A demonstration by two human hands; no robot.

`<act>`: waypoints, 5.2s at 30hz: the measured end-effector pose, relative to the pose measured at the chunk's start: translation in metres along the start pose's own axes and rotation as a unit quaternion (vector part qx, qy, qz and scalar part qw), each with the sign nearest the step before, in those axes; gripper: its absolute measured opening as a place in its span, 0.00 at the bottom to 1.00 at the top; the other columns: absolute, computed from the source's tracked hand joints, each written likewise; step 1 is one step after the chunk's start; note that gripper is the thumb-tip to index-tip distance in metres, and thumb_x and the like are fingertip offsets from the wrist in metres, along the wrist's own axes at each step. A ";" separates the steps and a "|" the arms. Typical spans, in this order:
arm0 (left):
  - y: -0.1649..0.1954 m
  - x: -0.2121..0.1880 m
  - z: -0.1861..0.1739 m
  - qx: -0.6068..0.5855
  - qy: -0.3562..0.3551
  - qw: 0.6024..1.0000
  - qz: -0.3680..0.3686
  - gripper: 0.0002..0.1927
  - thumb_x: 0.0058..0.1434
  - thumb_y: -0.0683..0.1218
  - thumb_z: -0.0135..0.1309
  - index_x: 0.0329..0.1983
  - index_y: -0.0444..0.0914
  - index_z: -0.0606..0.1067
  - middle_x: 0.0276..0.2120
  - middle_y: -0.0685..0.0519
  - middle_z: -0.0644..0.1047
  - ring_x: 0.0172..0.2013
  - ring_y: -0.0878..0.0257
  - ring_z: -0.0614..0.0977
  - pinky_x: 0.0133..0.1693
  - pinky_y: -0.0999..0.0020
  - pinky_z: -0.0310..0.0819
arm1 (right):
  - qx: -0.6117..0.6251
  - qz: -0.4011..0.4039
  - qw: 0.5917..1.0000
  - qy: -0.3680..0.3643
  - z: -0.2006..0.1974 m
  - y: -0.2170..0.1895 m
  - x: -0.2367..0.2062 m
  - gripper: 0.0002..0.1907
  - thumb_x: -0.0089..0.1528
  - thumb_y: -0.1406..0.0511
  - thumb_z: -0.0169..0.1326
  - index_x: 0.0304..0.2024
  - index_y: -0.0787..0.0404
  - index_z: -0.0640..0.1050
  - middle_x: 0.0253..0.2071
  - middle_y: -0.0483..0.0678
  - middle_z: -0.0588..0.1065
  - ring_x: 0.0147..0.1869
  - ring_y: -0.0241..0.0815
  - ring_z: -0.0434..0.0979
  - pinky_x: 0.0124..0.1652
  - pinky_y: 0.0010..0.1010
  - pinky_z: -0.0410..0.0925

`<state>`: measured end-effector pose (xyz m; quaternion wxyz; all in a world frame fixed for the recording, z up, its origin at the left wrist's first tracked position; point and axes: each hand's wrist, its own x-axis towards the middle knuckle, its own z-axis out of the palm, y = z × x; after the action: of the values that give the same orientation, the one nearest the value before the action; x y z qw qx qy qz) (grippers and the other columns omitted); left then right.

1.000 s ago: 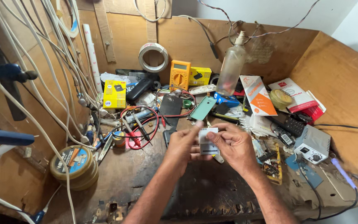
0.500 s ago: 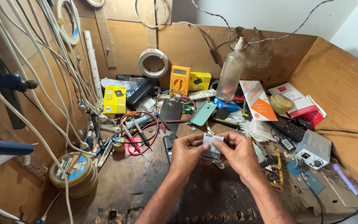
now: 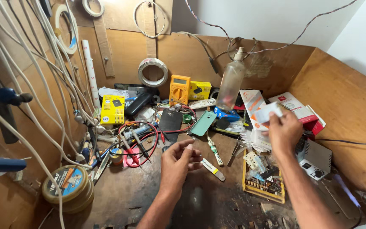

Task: The person disassembles a mobile phone, removes the back cover, and uses a prying tool to detach the battery. They then handle a small black component and a white packet before repositioning the battery within the phone chassis.

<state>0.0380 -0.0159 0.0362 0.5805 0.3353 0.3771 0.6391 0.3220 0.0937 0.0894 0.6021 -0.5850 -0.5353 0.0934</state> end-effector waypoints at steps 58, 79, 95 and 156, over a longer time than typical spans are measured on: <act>-0.003 0.034 -0.064 0.241 0.062 0.968 0.028 0.24 0.54 0.44 0.68 0.51 0.29 0.76 0.33 0.45 0.82 0.30 0.57 0.82 0.31 0.63 0.76 | -0.162 -0.224 0.911 -0.307 0.038 -0.051 -0.146 0.10 0.56 0.58 0.69 0.29 0.55 0.83 0.39 0.46 0.80 0.53 0.53 0.72 0.61 0.59 0.55; 0.001 0.023 -0.056 -0.075 -0.067 0.994 0.030 0.26 0.66 0.39 0.51 0.67 0.32 0.61 0.47 0.36 0.81 0.43 0.51 0.86 0.42 0.60 0.87 | -0.237 -0.169 0.929 -0.229 0.040 -0.046 -0.162 0.12 0.54 0.60 0.68 0.34 0.60 0.83 0.32 0.49 0.77 0.40 0.47 0.71 0.44 0.39 0.64; 0.009 0.013 -0.047 -0.058 -0.064 0.996 0.018 0.25 0.64 0.40 0.53 0.63 0.32 0.61 0.43 0.40 0.79 0.39 0.51 0.87 0.36 0.59 0.88 | -0.227 -0.236 0.931 -0.160 0.066 -0.048 -0.150 0.08 0.57 0.65 0.64 0.32 0.63 0.81 0.34 0.52 0.77 0.43 0.52 0.72 0.45 0.44 0.64; 0.000 0.027 -0.047 -0.106 -0.083 0.991 0.011 0.33 0.57 0.29 0.48 0.67 0.39 0.61 0.47 0.45 0.80 0.46 0.52 0.85 0.44 0.55 0.85 | 0.280 -0.057 0.940 -0.188 0.074 -0.068 -0.137 0.24 0.71 0.75 0.50 0.65 0.66 0.56 0.46 0.60 0.79 0.47 0.43 0.84 0.47 0.31 0.79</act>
<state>-0.0054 0.0069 0.0133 0.6345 0.3280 0.2543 0.6520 0.1748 0.0164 0.0518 0.6344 -0.3328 -0.6233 0.3136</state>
